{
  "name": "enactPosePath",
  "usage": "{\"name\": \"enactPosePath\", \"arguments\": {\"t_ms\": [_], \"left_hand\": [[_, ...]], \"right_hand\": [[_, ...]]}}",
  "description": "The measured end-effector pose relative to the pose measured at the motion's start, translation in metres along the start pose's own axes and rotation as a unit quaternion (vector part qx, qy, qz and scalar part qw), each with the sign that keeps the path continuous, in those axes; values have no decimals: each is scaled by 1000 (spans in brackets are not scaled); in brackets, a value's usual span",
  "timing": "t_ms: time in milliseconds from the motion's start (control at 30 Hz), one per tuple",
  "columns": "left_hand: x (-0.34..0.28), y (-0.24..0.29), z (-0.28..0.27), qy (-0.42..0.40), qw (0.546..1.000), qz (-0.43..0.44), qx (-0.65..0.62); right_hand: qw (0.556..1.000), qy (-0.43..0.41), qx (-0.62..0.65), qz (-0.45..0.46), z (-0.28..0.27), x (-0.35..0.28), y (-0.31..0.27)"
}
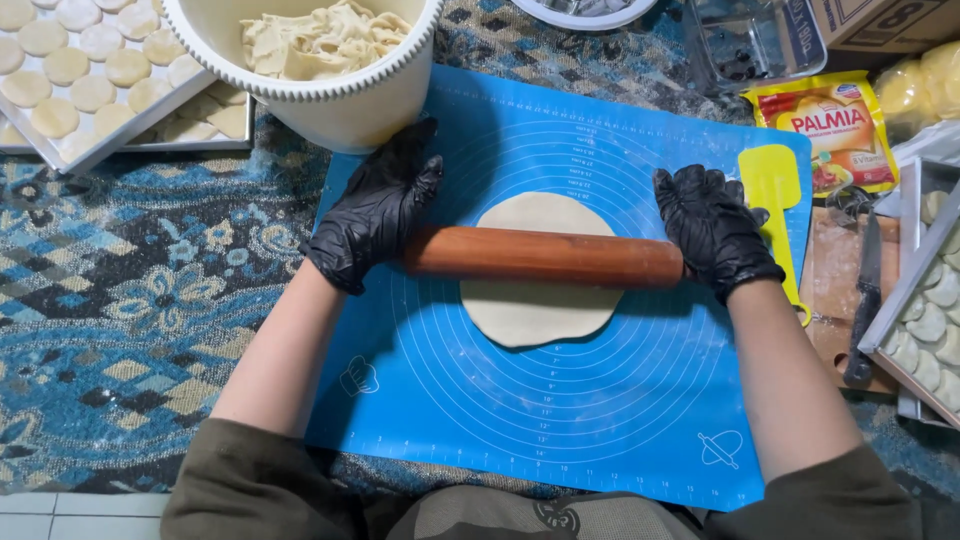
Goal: Rolling out a piece of dough on a silicone mat using a wooden rolling pin and then cutting it into small circles with a metal cutter.
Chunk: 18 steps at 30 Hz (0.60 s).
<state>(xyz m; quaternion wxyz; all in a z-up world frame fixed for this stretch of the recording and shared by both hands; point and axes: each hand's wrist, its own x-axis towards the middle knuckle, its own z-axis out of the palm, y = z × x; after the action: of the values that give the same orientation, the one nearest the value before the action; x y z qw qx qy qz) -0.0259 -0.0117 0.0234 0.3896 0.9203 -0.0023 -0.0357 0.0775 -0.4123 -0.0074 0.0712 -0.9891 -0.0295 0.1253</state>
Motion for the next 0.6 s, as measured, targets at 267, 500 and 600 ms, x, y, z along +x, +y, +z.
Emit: {"name": "enactPosePath", "arguments": {"t_ms": [267,500,600], "left_hand": [[-34,5,3,2,988,71,134],[-68,-4,16,-4,979,119,165],[-96,7,17,8,980,99,171]], "right_hand": [[999,-7,33,-27,38,-54,39],[999,-3,3,-47,74,-83,70],[991,60,-67,-98,124,-77,115]]}}
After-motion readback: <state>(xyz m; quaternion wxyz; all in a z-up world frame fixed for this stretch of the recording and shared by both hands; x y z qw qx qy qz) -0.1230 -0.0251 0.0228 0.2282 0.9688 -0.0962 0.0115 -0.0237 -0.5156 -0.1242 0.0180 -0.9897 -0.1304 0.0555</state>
